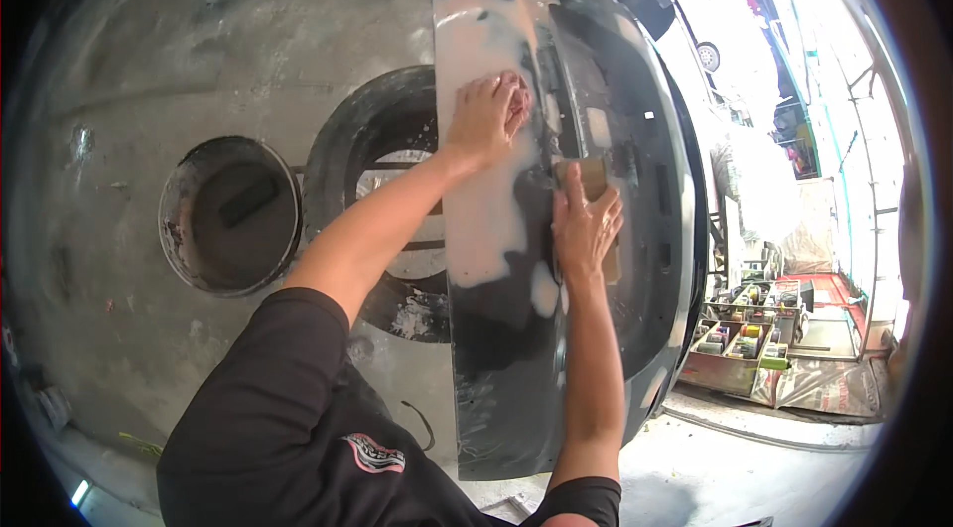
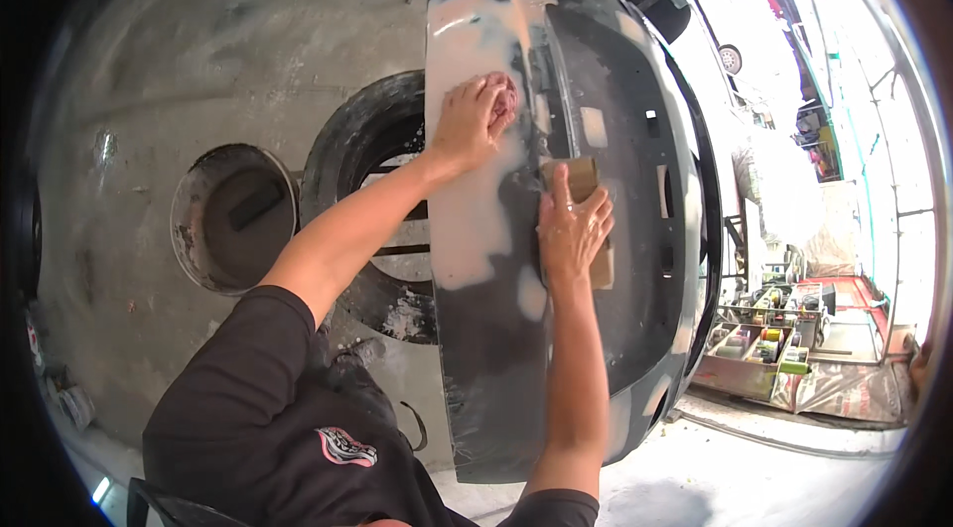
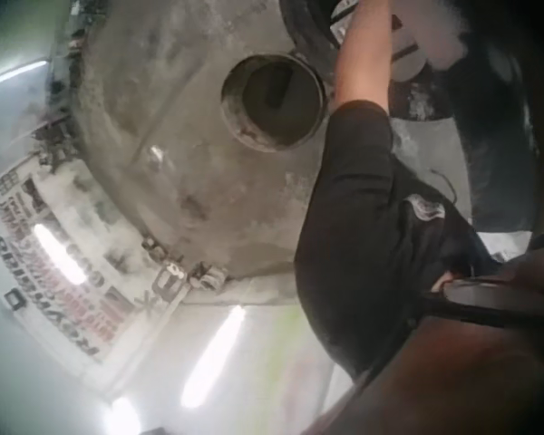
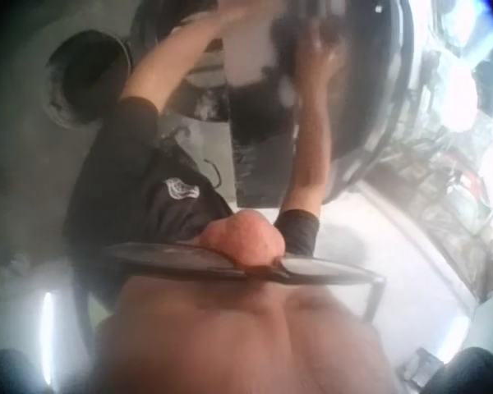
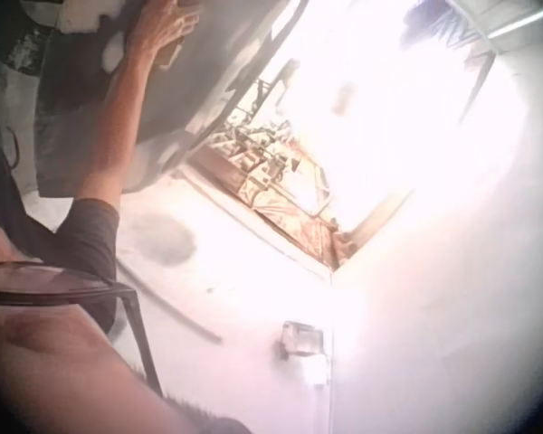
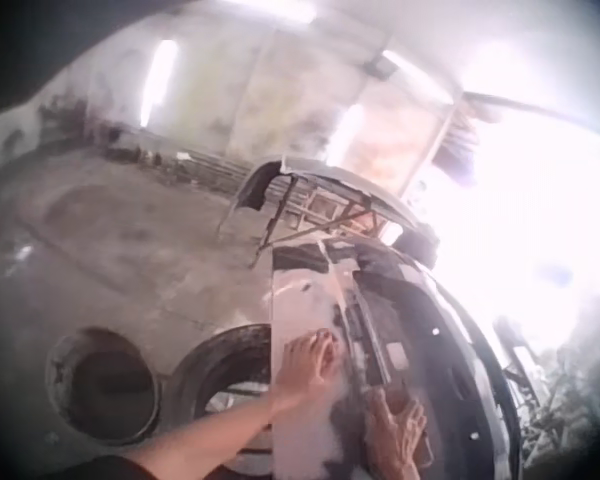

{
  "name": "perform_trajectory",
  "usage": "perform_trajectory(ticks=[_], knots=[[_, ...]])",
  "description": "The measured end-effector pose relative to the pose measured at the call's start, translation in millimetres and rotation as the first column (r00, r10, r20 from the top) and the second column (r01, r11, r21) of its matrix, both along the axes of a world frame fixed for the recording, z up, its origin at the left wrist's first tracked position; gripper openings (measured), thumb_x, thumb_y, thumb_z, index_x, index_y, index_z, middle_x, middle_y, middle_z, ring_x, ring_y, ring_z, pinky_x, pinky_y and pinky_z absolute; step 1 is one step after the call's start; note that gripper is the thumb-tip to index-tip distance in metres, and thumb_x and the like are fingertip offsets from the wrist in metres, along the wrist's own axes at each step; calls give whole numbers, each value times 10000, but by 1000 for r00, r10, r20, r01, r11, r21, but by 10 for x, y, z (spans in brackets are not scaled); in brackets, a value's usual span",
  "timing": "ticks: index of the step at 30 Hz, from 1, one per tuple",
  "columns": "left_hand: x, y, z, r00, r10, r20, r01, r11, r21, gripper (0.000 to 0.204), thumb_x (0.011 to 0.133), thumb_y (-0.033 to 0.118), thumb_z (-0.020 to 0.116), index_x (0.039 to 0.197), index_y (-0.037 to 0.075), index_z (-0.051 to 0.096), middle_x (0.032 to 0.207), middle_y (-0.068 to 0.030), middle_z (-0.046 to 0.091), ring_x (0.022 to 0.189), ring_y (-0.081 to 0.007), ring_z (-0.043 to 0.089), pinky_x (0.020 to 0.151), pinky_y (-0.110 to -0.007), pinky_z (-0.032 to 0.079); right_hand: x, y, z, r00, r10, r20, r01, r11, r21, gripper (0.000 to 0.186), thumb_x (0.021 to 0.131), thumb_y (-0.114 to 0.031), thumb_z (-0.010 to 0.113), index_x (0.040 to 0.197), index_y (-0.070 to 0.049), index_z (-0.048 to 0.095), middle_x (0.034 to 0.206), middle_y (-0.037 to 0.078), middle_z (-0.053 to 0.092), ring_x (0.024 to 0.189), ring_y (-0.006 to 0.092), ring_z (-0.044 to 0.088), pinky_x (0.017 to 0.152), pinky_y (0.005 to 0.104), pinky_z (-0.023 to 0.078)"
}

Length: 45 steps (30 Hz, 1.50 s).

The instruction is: The person sands a car part using a sanding block and wipes the surface with a cloth.

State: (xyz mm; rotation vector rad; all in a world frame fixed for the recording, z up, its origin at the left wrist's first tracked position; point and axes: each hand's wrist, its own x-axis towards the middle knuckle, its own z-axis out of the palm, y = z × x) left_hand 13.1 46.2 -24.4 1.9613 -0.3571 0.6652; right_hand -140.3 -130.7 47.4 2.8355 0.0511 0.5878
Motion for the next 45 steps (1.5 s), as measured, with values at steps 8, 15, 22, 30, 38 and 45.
perform_trajectory(ticks=[8,15,22,30,38,45], knots=[[202,86,-242,997,80,13,-81,994,73,451,996,330,699,1368,96,596,1462,-149,568,1416,-364,499,1174,-662,323,627,127,159,998,-55,40,56,998,-39,629,946,-283,767,1532,-326,543,1304,320,500,1156,500,565,965,594,478],[-57,52,-111,997,76,-20,-75,995,72,427,1005,313,685,1367,103,598,1471,-149,564,1417,-356,502,1202,-614,320,496,72,234,997,-69,-20,68,996,-50,532,979,-306,725,1481,-272,553,1297,294,498,1198,487,548,982,580,466],[104,169,-195,993,117,15,-118,985,127,419,1001,275,693,1360,79,603,1441,-161,590,1351,-372,541,1172,-540,368,247,158,42,999,26,34,-26,1000,-2,586,960,-318,754,1511,-319,554,1323,308,496,1186,495,554,952,601,476],[84,40,-196,994,99,44,-101,994,36,414,988,285,712,1340,90,620,1415,-155,603,1335,-369,554,1168,-539,374,782,50,246,997,-72,10,72,996,-50,548,950,-314,764,1467,-280,586,1279,304,505,1142,478,568,948,596,472],[35,60,-181,987,139,82,-147,984,99,396,983,287,723,1315,91,634,1384,-148,615,1287,-362,576,1142,-535,398,90,-45,121,994,106,6,-106,994,-10,608,943,-314,779,1515,-341,575,1317,307,505,1167,503,556,962,595,471],[118,145,-225,995,87,54,-90,995,51,396,973,289,735,1306,100,635,1371,-145,620,1279,-357,581,1126,-519,412,313,100,167,999,-6,-53,6,1000,4,572,967,-313,754,1509,-341,573,1320,307,504,1167,507,556,950,613,473]])
